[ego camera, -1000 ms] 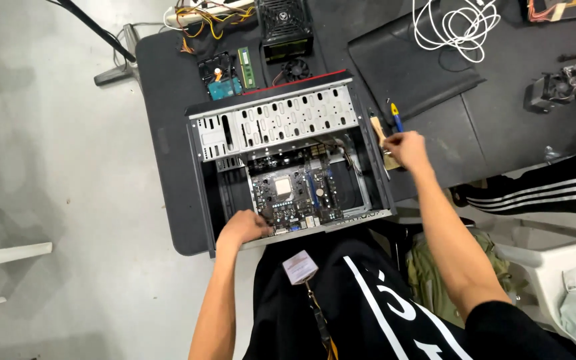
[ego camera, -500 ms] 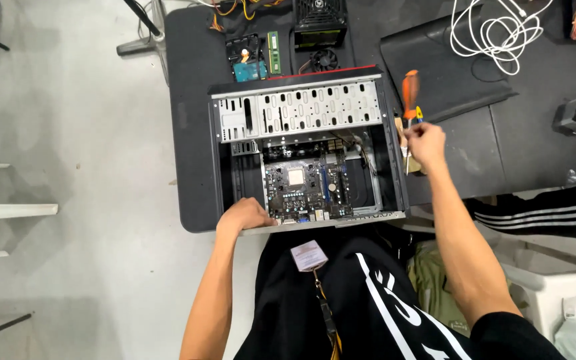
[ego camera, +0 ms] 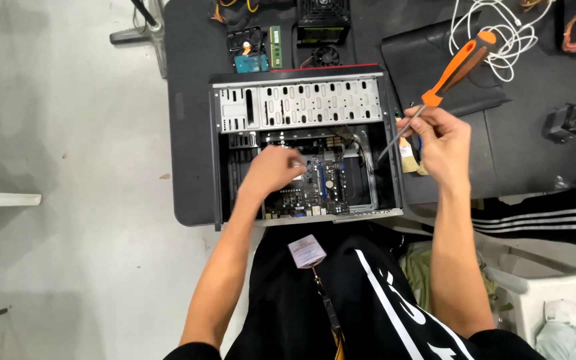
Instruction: The person is disassembling a computer to clean the power supply and heat sink using a brush and screwdriver.
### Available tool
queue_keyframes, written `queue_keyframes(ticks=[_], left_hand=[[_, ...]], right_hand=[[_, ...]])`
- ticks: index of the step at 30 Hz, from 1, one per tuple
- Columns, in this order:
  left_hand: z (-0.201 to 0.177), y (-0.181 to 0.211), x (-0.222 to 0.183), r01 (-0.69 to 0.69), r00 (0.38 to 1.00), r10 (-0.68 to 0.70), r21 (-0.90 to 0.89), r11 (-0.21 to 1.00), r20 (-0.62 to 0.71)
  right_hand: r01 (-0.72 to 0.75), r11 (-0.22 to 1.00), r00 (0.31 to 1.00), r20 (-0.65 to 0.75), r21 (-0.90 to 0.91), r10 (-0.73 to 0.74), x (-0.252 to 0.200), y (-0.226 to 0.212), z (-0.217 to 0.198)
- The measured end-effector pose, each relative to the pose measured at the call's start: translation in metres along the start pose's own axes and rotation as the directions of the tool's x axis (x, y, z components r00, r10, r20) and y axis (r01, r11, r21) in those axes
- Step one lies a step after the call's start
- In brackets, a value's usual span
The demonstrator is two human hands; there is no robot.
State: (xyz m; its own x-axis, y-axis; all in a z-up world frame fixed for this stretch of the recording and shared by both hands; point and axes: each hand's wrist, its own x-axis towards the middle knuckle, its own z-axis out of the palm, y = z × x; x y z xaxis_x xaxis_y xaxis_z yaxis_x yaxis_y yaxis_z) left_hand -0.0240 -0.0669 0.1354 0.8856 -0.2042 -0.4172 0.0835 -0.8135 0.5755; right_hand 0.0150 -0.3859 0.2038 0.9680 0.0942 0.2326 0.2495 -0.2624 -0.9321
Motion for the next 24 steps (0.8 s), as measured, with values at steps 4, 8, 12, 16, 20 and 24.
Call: queue_keyframes(ticks=[4,8,12,16,20,24], left_hand=[[0.013,0.021,0.017,-0.070,0.997,0.068,-0.064,0.995,-0.028],[0.040,0.004,0.000,0.052,0.991,-0.057,0.043,0.998,0.122],[0.051,-0.028,-0.028,0.072,0.985,-0.073,0.017,0.997,0.157],[0.044,-0.040,-0.046,0.259,0.949,-0.251,-0.018,0.966,0.189],[0.033,-0.045,-0.053,0.341,0.920,-0.327,-0.031,0.940,0.216],[0.023,-0.026,-0.056,0.334,0.908,-0.312,-0.032,0.942,0.278]], right_hand=[[0.031,0.993,0.991,-0.128,-0.110,-0.045,-0.005,0.009,-0.015],[-0.168,0.972,0.954,-0.275,-0.162,0.119,-0.013,0.083,-0.075],[-0.325,0.842,0.933,-0.289,-0.431,0.212,-0.031,0.231,-0.099],[-0.560,0.533,0.828,-0.405,-0.634,0.387,-0.038,0.299,-0.105],[-0.639,0.397,0.763,-0.478,-0.659,0.435,-0.033,0.297,-0.104],[-0.631,0.436,0.769,-0.442,-0.642,0.462,-0.025,0.278,-0.091]])
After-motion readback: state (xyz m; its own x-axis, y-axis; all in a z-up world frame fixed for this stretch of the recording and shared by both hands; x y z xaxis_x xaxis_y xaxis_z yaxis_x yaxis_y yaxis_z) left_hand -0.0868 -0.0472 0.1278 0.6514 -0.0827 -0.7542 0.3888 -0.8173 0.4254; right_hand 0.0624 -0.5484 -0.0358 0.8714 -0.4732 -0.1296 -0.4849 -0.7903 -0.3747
